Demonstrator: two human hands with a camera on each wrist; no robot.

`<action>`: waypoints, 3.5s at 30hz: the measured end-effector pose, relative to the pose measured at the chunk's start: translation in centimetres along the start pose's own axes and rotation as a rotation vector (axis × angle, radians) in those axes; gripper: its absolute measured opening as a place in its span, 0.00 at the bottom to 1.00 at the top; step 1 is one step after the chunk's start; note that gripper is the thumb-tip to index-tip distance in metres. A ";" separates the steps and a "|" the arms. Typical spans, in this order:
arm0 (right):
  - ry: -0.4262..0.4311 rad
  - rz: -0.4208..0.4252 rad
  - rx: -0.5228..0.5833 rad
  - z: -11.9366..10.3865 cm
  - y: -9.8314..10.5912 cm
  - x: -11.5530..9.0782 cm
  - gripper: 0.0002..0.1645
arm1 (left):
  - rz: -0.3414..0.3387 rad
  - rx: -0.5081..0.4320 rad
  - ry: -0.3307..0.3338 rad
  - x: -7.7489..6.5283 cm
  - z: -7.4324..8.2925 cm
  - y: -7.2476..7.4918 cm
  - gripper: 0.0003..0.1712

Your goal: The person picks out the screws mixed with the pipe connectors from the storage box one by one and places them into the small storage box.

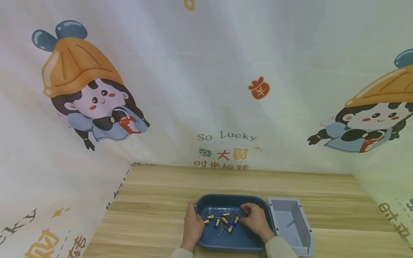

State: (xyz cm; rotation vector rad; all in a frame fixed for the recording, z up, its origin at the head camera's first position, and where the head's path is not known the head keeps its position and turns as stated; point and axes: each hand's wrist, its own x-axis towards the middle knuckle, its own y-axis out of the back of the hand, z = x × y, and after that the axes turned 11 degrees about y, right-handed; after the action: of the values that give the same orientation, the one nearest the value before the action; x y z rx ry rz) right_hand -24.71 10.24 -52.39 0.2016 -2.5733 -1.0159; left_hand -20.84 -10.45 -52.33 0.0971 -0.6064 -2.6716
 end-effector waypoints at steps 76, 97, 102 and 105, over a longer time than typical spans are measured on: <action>-0.057 0.042 -0.006 -0.2 1.0 0.2 0.03 | 0.013 0.037 -0.025 0.0 -0.3 0.0 0.28; -0.061 0.046 0.011 -1.0 4.8 0.3 0.03 | -0.004 0.031 -0.018 0.2 -0.2 -0.1 0.26; -0.067 0.061 -0.016 -0.9 5.8 0.2 0.04 | -0.002 0.020 -0.017 0.2 -0.2 -0.1 0.26; -0.062 0.083 -0.026 -0.8 6.3 0.1 0.04 | 0.002 0.021 -0.022 0.2 -0.2 -0.1 0.25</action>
State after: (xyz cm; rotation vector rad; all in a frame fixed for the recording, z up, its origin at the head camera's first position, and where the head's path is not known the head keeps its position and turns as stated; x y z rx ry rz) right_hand -24.49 14.35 -47.49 0.0566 -2.5985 -1.0395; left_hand -21.03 -10.49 -52.52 0.0725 -0.6408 -2.6686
